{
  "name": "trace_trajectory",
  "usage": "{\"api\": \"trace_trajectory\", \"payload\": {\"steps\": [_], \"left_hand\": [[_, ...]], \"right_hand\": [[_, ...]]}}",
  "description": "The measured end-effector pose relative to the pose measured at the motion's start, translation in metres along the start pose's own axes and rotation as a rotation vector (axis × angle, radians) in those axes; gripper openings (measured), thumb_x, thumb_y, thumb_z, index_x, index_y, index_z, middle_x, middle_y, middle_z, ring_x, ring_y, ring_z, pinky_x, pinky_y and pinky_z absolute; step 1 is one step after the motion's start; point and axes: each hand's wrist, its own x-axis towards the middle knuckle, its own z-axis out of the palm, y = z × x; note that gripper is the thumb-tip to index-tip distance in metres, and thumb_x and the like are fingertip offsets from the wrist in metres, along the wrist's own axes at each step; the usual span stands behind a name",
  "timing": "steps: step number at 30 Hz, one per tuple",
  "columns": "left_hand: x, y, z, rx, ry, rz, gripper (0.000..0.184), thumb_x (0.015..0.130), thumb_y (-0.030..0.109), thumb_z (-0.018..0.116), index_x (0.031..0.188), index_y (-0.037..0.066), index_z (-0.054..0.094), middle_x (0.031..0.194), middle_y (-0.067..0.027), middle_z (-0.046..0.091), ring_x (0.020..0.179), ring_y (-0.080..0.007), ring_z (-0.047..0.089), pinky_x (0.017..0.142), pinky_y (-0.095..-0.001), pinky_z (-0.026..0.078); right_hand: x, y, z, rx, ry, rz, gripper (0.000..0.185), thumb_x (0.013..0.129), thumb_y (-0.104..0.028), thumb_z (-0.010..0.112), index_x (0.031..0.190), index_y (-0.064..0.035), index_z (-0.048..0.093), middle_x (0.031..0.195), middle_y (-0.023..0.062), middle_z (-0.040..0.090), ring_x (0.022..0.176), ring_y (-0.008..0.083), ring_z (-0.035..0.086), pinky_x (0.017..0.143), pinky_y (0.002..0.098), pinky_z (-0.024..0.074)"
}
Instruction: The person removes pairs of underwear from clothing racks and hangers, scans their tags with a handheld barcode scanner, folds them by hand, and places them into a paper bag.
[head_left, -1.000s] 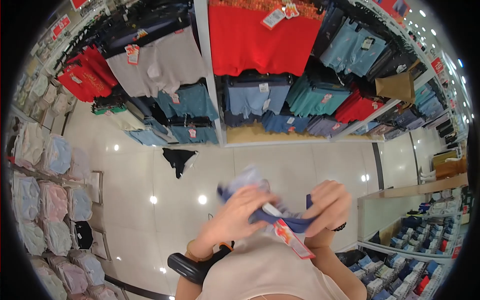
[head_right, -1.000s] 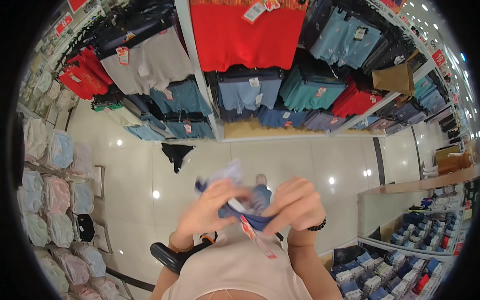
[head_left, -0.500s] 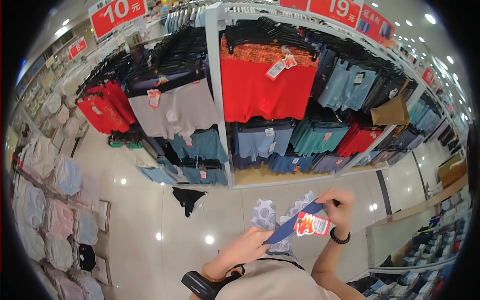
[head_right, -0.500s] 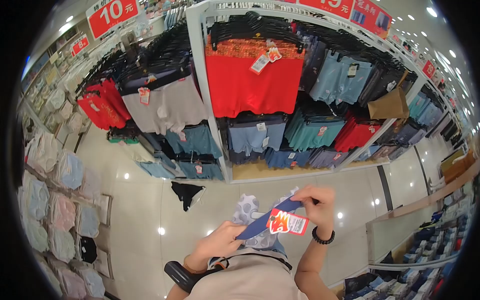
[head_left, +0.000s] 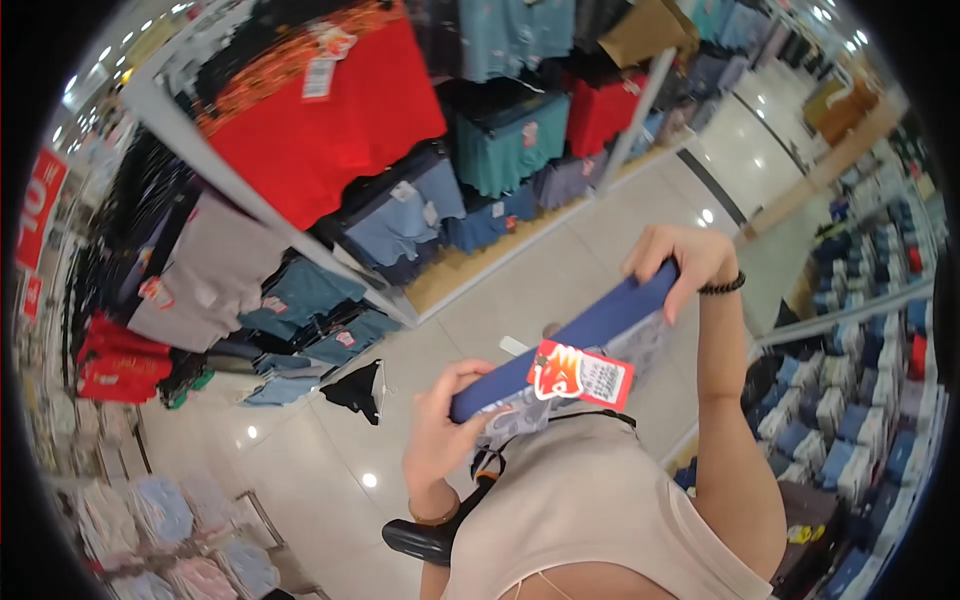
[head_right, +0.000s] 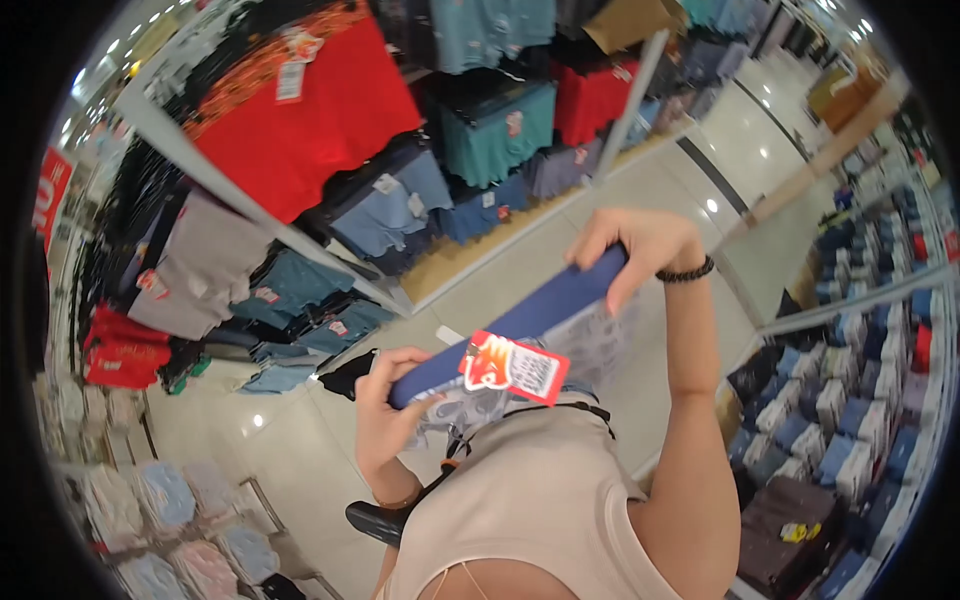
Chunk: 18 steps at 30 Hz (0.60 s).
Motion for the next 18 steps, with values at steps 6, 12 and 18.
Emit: {"api": "trace_trajectory", "payload": {"steps": [6, 12, 18], "left_hand": [[0.060, -0.010, 0.035, -0.053, 0.057, 0.191, 0.043, 0.065, -0.002, 0.075, 0.102, -0.003, 0.054, 0.082, -0.0140, 0.066, 0.072, -0.0139, 0.064, 0.064, -0.0225, 0.048], [0.126, 0.003, 0.079, -0.062, 0.025, 0.063, 0.031, 0.064, 0.002, 0.077, 0.089, -0.003, 0.059, 0.084, -0.0102, 0.065, 0.075, -0.0115, 0.061, 0.067, -0.0223, 0.047], [0.205, 0.004, 0.122, 0.147, -0.247, 0.019, 0.024, 0.069, 0.012, 0.077, 0.084, 0.002, 0.062, 0.066, -0.0057, 0.062, 0.051, -0.0115, 0.052, 0.050, -0.0203, 0.040]], "right_hand": [[-0.060, -0.007, -0.029, 0.011, 0.553, 0.109, 0.058, 0.061, -0.033, 0.079, 0.046, -0.0041, 0.032, 0.053, 0.0032, 0.032, 0.048, 0.0139, 0.029, 0.045, 0.0313, 0.0182], [-0.121, 0.019, -0.078, -0.035, 0.748, 0.060, 0.053, 0.064, -0.027, 0.075, 0.047, -0.0049, 0.030, 0.052, 0.0022, 0.031, 0.049, 0.0118, 0.028, 0.046, 0.0292, 0.0180], [-0.206, 0.059, -0.143, -0.304, 0.995, 0.242, 0.047, 0.068, -0.015, 0.074, 0.050, -0.0049, 0.031, 0.051, -0.0006, 0.027, 0.049, 0.0098, 0.027, 0.046, 0.0274, 0.0202]]}}
